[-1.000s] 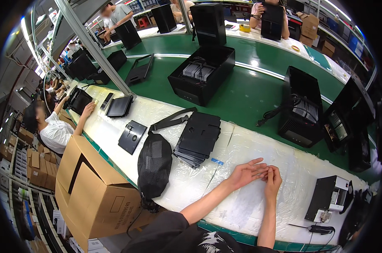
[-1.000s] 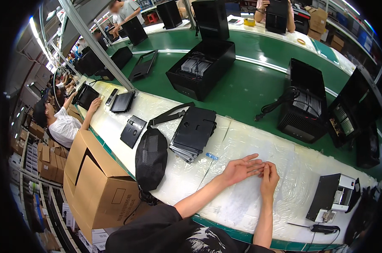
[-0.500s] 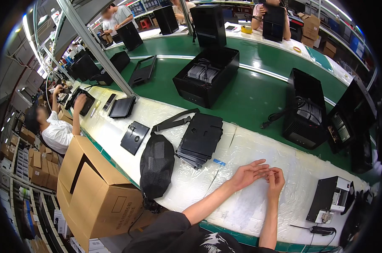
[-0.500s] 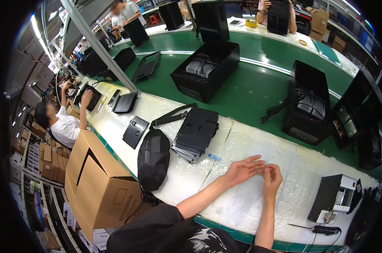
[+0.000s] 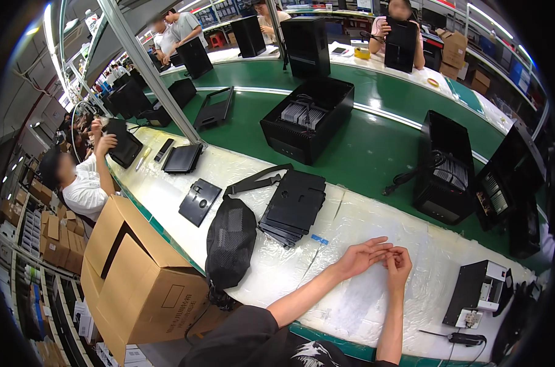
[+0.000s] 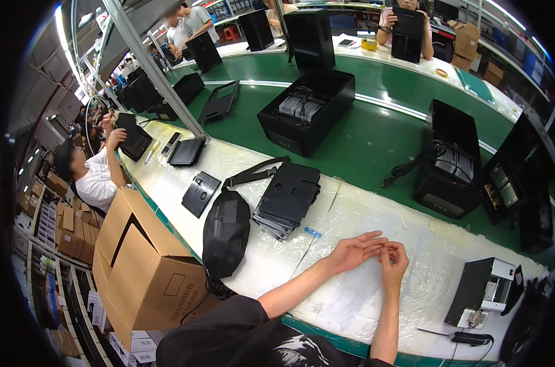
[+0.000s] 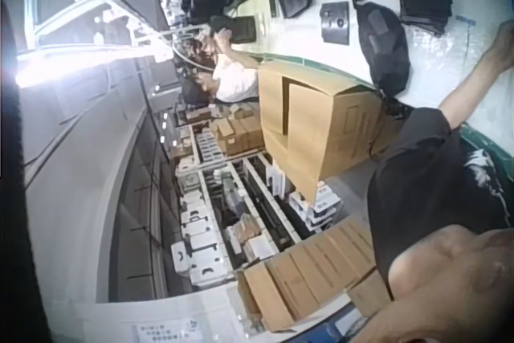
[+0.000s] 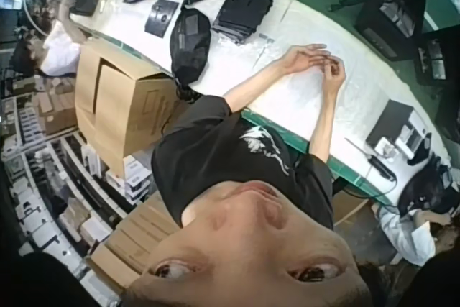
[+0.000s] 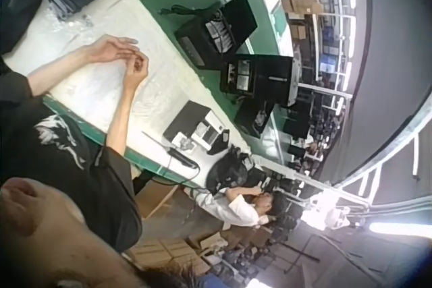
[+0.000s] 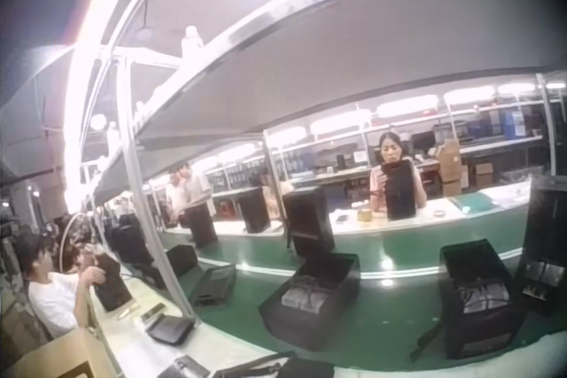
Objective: Manually assembling electronic components into a housing and securing them with an electric screwdriver.
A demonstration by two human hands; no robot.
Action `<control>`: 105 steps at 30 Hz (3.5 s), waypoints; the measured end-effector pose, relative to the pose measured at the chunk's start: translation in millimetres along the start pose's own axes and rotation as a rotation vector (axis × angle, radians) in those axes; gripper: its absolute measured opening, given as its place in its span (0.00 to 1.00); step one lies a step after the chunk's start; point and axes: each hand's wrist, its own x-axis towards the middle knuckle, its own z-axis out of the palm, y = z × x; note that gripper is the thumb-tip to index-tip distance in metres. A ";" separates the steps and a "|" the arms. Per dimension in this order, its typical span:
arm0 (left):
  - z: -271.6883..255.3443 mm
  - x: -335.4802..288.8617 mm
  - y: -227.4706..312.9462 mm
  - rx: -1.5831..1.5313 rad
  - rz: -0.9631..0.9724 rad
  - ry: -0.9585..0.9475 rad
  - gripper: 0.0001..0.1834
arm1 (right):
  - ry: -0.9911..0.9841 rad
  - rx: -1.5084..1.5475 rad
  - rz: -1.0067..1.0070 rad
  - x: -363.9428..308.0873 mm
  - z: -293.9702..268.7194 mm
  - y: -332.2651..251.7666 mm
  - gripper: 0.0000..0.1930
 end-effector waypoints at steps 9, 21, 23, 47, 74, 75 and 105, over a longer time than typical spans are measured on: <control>7.9 -4.4 10.5 -0.025 0.012 0.090 0.30 | 0.002 0.060 0.057 5.6 9.5 -6.7 0.05; 20.8 -6.8 34.2 -0.104 -0.005 0.121 0.30 | -0.001 -0.026 0.069 16.5 27.4 -17.7 0.03; 24.4 -5.6 36.9 -0.110 -0.024 0.084 0.30 | 0.071 -0.243 -0.046 20.0 31.5 -11.3 0.03; 12.0 -5.4 35.8 0.040 -0.020 0.207 0.27 | 0.113 -0.440 -0.002 19.4 50.7 -14.7 0.04; -6.8 -1.1 25.8 0.054 -0.006 0.133 0.19 | 0.119 -0.330 0.004 15.2 47.2 -4.4 0.05; -7.0 -2.6 27.1 0.031 -0.018 0.124 0.19 | 0.112 -0.324 -0.006 13.9 47.0 -4.4 0.05; 16.0 3.5 33.5 -0.023 -0.041 0.258 0.21 | 0.099 -0.167 0.020 17.7 45.7 -12.9 0.05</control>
